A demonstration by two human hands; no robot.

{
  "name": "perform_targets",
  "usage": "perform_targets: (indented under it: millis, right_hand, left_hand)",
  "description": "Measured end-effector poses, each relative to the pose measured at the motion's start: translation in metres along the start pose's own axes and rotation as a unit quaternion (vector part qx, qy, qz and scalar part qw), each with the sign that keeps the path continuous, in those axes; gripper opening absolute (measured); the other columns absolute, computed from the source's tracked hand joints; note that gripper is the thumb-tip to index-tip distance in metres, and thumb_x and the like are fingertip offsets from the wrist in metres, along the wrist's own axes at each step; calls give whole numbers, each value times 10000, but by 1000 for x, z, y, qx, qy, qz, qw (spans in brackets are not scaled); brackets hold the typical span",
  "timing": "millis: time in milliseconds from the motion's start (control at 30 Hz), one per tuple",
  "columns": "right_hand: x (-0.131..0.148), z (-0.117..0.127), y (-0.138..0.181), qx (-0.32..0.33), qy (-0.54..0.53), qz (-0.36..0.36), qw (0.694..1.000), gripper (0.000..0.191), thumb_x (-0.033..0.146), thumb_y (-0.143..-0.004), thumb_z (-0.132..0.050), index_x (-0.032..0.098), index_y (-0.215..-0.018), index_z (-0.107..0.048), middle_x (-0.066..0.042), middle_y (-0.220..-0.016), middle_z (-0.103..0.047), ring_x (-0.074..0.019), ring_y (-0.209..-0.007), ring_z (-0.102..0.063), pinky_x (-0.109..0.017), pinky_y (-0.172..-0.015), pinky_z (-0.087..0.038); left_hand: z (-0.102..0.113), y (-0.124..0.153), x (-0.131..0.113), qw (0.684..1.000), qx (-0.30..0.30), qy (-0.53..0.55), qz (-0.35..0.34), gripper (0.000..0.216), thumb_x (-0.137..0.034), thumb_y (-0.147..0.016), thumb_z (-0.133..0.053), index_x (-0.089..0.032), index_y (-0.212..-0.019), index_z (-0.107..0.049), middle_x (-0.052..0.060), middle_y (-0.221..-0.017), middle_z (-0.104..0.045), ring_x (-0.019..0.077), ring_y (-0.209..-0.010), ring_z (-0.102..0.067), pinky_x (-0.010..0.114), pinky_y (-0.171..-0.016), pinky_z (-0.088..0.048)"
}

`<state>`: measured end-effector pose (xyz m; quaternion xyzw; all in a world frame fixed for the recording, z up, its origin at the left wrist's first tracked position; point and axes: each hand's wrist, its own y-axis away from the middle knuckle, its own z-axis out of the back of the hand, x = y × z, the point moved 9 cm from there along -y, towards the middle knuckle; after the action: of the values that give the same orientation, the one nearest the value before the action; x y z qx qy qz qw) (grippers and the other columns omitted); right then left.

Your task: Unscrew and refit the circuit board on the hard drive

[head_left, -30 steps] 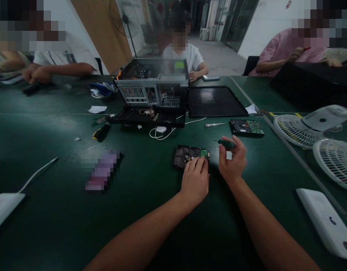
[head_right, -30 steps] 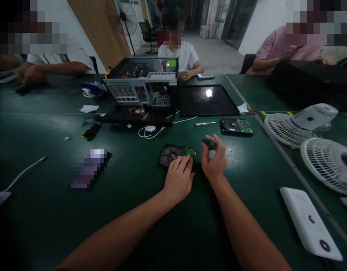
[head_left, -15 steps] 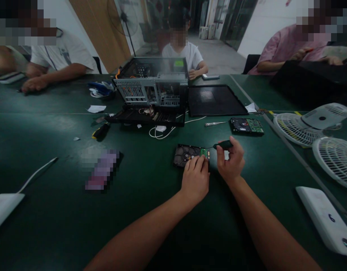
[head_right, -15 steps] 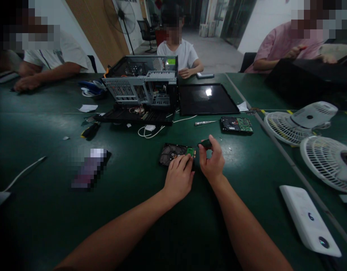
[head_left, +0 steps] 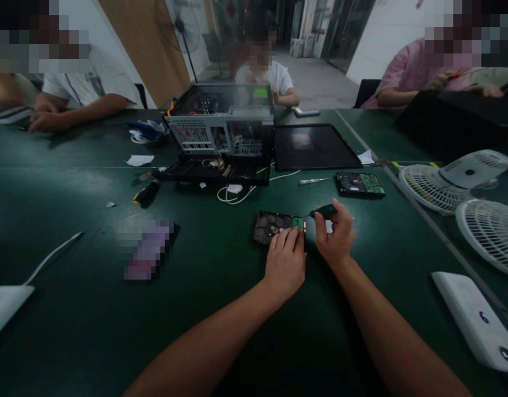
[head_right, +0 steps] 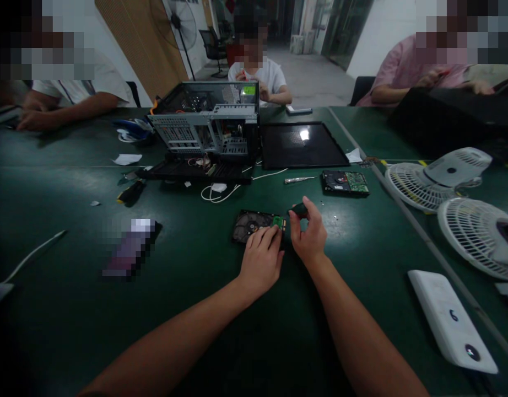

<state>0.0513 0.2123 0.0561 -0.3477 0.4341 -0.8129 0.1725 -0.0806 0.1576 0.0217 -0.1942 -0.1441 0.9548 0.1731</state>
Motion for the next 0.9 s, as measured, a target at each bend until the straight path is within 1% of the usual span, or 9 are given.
perform_targets:
  millis: [233, 367, 500, 567, 667, 733, 800, 833, 900]
  right_hand:
    - [1, 2, 0, 0, -15, -14, 1000, 635, 240, -993, -702, 245, -1564, -424, -112, -1237, -755, -217, -894, -786, -346, -756, -662]
    - [2, 0, 0, 4, -11, 0, 1000, 641, 248, -995, -695, 241, -1576, -423, -113, -1235, -749, -217, -897, -779, -347, -767, -657]
    - [3, 0, 0, 0, 10, 19, 1000, 657, 273, -991, -699, 269, -1588, -424, -111, -1314, -713, -213, -888, -766, -362, -784, -653]
    - [4, 0, -1, -2, 23, 27, 999, 668, 282, -983, -713, 277, -1586, -427, -108, -1310, -711, -208, -849, -752, -374, -779, -654]
    - [9, -1, -3, 3, 37, 42, 998, 729, 284, -959, -736, 277, -1604, -396, -124, -1328, -698, -222, -855, -743, -429, -820, -662]
    - [11, -3, -4, 13, 18, 44, 999, 743, 257, -967, -705, 265, -1624, -358, -142, -1349, -684, -259, -973, -756, -481, -898, -657]
    - [11, -7, -4, 24, -30, 35, 999, 724, 206, -990, -644, 255, -1636, -321, -157, -1384, -661, -275, -1086, -756, -491, -939, -653]
    - [11, -9, -4, 27, -57, 30, 998, 722, 181, -998, -622, 254, -1642, -304, -162, -1405, -648, -270, -1104, -759, -477, -936, -658]
    - [9, -10, -5, 21, -88, 21, 996, 738, 157, -996, -626, 258, -1644, -287, -166, -1430, -627, -249, -1077, -769, -445, -900, -672]
  left_hand:
    - [0, 0, 0, 1000, -3, 4, -1, 506, -261, -1041, -530, -106, -1522, -517, 135, -1572, -554, 327, -1421, -489, 512, -1230, -400]
    - [0, 0, 0, 1000, -4, 5, -2, 507, -258, -1039, -529, -107, -1523, -517, 142, -1565, -558, 326, -1424, -492, 514, -1229, -404]
    - [1, 0, 0, 1000, -7, 3, -3, 506, -260, -1031, -546, -116, -1516, -525, 146, -1556, -565, 320, -1420, -497, 514, -1228, -411]
    - [1, 0, 0, 1000, -8, 1, -2, 504, -265, -1031, -549, -107, -1509, -530, 146, -1556, -564, 319, -1423, -491, 508, -1235, -403]
    - [1, 0, 0, 1000, -7, -1, -2, 501, -271, -1031, -552, -96, -1501, -536, 145, -1552, -565, 315, -1425, -486, 497, -1239, -400]
    - [1, 0, 0, 1000, -7, -1, -2, 504, -270, -1030, -552, -97, -1503, -534, 146, -1555, -563, 315, -1427, -484, 498, -1237, -403]
    - [0, 0, 0, 1000, -6, -1, -1, 509, -271, -1030, -549, -98, -1508, -530, 146, -1560, -560, 317, -1428, -483, 503, -1234, -405]
    - [0, 0, 0, 1000, -5, -1, -1, 510, -272, -1030, -547, -99, -1510, -529, 146, -1562, -559, 319, -1428, -483, 506, -1233, -406]
    - [0, 0, 1, 1000, -3, -2, -1, 509, -273, -1030, -548, -108, -1512, -530, 144, -1563, -559, 318, -1429, -484, 507, -1231, -408]
